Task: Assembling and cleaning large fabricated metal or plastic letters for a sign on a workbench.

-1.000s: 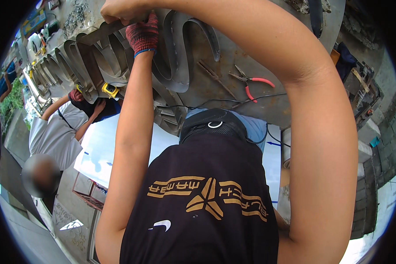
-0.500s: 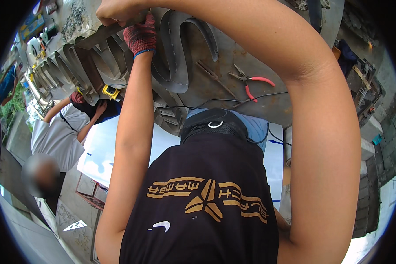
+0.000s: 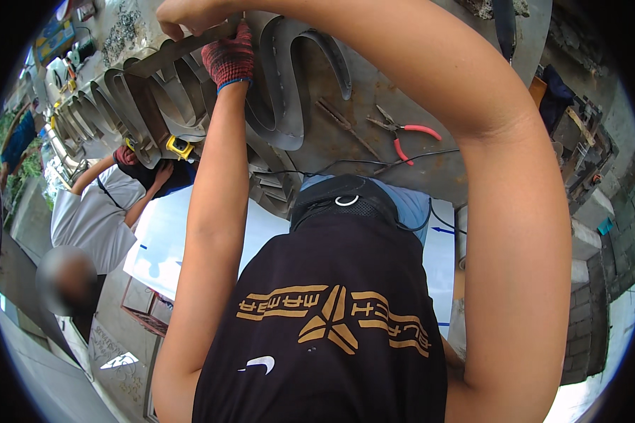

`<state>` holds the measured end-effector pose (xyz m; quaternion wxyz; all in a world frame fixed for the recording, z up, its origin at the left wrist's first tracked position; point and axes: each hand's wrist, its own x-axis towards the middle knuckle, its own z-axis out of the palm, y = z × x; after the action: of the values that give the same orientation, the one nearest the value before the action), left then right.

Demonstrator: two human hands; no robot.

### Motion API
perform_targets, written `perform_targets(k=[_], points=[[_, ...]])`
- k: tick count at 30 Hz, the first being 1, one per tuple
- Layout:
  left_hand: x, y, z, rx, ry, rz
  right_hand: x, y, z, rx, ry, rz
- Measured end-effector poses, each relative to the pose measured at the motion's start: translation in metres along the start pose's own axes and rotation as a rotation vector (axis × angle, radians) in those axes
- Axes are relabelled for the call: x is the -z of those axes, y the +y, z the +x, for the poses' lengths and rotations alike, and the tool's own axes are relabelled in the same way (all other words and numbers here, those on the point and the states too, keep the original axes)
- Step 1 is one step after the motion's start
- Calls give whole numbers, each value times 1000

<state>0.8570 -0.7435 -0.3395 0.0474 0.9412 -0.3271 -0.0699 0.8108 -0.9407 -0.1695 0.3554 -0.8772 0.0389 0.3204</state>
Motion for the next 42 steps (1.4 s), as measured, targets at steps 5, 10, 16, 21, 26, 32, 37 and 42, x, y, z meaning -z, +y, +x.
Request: perform_targets(k=[5,10,16,21,26,32,37,42], points=[[14,16,-5,-9,-27,-99,-26,51,-30,346,877,376],[9,20,-6,13,-23,-134,-57,56,-96,165,1043,820],[13,16,-8,52,-22,-90,-149,53,-158,4,1224,755],[11,13,-6,70,-77,-58,-233,44,-199,-209,1165,717],[8,23,-2,62,-84,-38,-291,34,-219,-436,873,748],[18,14,-1,-264,-256,488,-277,48,-216,-484,1086,904],[15,49,-14,106,10,-246,-203,36,-187,-256,1199,999],[-3,4,-13,242,-19,-187,-79,-41,-135,349,1285,967]])
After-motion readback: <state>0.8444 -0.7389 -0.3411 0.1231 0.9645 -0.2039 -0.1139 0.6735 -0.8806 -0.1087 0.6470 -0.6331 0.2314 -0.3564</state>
